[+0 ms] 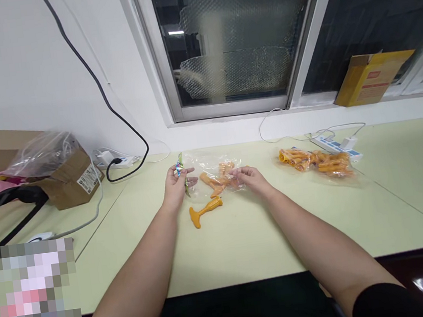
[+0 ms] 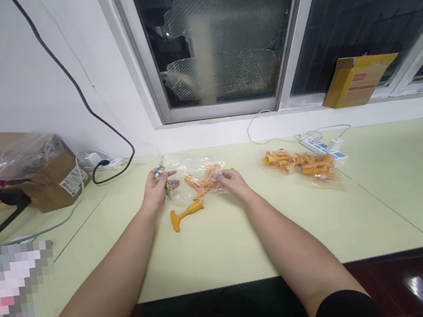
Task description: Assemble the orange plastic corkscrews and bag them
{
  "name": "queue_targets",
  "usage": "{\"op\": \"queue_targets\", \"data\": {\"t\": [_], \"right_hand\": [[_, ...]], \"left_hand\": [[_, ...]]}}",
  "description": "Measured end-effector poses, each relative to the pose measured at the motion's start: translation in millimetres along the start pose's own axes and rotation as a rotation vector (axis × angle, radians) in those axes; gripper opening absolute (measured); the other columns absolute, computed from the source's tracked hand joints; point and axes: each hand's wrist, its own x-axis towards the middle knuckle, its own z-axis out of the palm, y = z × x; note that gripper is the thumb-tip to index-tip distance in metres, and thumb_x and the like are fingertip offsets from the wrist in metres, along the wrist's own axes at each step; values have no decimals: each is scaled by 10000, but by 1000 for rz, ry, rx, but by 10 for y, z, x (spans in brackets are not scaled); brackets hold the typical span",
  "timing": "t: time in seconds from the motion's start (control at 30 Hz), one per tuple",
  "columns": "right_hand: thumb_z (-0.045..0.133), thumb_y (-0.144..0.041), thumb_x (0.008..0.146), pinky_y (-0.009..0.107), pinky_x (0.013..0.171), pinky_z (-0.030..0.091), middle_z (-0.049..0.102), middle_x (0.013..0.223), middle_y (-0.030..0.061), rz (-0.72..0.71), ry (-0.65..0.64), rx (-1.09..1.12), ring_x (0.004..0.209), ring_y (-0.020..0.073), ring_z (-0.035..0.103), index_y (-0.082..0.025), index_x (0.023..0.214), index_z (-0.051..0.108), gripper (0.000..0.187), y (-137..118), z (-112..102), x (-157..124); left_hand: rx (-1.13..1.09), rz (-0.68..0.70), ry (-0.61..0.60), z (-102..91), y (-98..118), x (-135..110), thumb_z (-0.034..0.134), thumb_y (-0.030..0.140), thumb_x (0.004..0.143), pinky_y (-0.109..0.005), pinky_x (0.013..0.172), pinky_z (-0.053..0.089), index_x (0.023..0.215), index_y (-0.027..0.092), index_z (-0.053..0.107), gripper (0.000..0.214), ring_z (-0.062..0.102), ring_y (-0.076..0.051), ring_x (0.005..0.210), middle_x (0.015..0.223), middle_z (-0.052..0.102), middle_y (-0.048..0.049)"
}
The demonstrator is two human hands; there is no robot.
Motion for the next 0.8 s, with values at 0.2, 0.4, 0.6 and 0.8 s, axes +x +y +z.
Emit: {"op": "queue_targets", "data": {"t": [0.2,0.4,0.6,0.8], "right_hand": [[849,-600,652,390,872,545,778,987,75,-27,100,12,940,258,703,-211,941,803,487,7,-138,49],[858,-582,670,384,868,549,768,1019,68,-52,52,1,990,259,695,-225,854,788,408,-62,-241,14],[864,-591,645,371,830,558,751,1167,85,-84,61,135,1097,282,679,-233,819,777,407,-120,-325,18],[866,-586,634,328,761,559,789,992,78,-61,56,255,859,222,706,-225,853,814,425,-144,-345,23]], "left_hand": [[87,78,3,-16,59,-39,828,356,774,-306,615,610,1499,353,358,864,698,-136,577,1105,761,-58],[116,59,-141,17,116,-94,846,371,721,-310,652,643,1016,192,739,361,730,-209,883,1265,680,-112],[143,12,-188,3,145,-83,843,345,733,-263,609,608,1012,171,791,333,711,-189,766,850,727,-79],[190,-183,-406,1,280,-152,814,247,716,-231,593,585,1370,223,672,670,708,-151,711,931,761,-61]]}}
